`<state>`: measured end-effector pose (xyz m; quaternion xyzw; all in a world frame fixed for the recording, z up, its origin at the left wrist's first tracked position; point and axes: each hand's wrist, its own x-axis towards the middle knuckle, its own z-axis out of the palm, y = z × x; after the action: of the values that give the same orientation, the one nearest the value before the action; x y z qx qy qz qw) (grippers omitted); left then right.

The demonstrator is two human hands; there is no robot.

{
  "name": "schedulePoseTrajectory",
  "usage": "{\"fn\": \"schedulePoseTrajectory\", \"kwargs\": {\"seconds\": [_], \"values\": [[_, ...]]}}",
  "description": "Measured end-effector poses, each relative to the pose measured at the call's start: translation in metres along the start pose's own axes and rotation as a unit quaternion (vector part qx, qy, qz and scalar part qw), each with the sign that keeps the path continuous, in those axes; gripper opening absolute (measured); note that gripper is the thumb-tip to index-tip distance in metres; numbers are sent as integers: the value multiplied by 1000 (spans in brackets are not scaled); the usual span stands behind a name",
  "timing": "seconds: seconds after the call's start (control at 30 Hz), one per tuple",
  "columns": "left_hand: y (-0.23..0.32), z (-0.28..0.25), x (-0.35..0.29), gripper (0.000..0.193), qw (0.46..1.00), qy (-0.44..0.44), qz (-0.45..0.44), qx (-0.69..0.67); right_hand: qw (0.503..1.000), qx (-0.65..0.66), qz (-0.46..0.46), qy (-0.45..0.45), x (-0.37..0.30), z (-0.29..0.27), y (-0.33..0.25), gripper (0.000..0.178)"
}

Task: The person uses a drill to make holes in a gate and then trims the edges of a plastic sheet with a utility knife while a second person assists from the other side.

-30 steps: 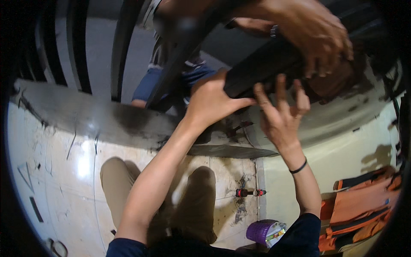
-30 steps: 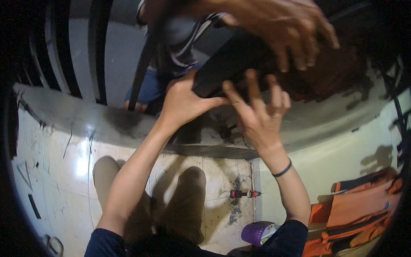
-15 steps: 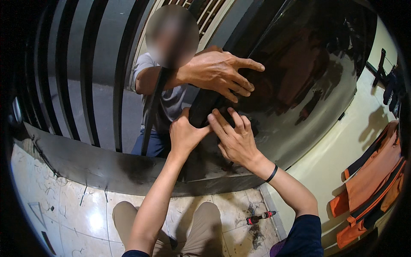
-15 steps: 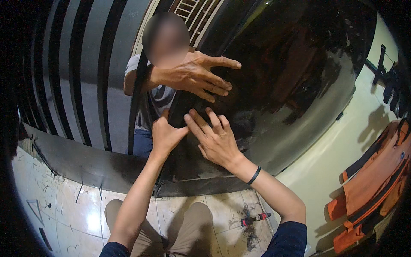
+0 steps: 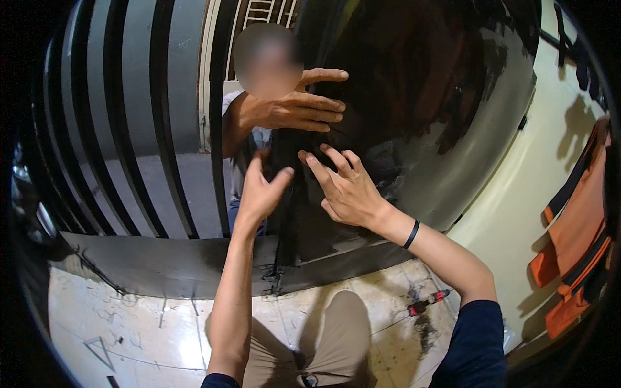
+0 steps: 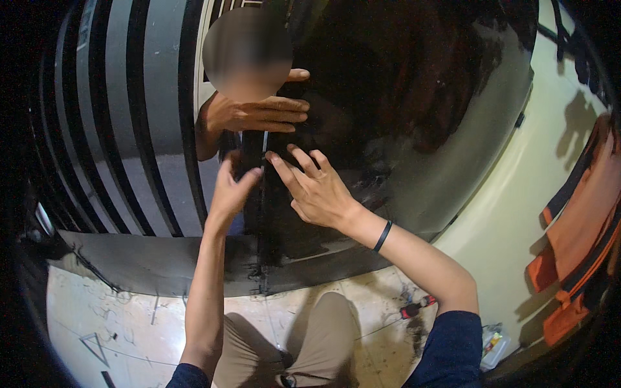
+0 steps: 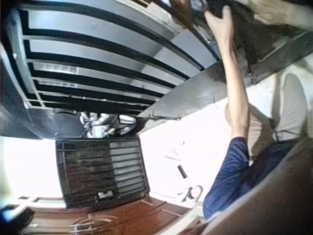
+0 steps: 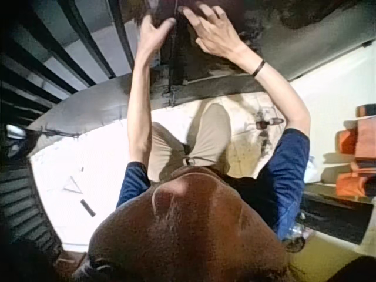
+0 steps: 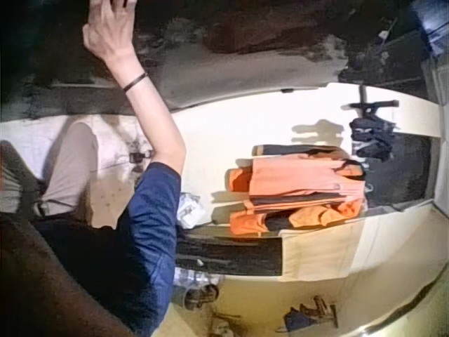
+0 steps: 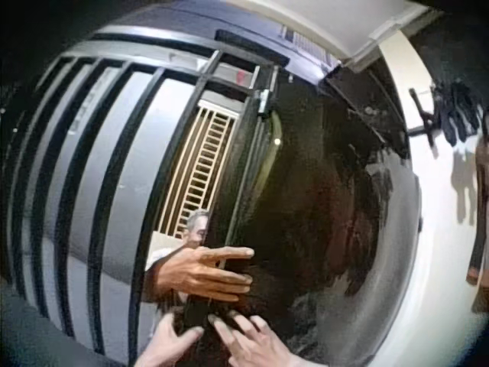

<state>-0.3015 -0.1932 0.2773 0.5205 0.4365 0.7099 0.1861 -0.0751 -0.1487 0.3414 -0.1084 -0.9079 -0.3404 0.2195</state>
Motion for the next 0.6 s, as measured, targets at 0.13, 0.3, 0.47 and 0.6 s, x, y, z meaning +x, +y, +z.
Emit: {"fn": "schedulePoseTrajectory", "kwargs": {"seconds": [0.13,0.3,0.47,0.6], "values": [[37,12,23,82,999,-3,18,-28,998,19,1,55,-11,19,8,101],[58,35,41,56,998,6,42,48,995,52,24,80,-9,27,2,97],[54,40,41,42,998,4,32,44,995,58,34,72,-13,22,2,100],[47,36,44,41,997,4,78,25,996,59,30,66,-8,14,0,97]]}}
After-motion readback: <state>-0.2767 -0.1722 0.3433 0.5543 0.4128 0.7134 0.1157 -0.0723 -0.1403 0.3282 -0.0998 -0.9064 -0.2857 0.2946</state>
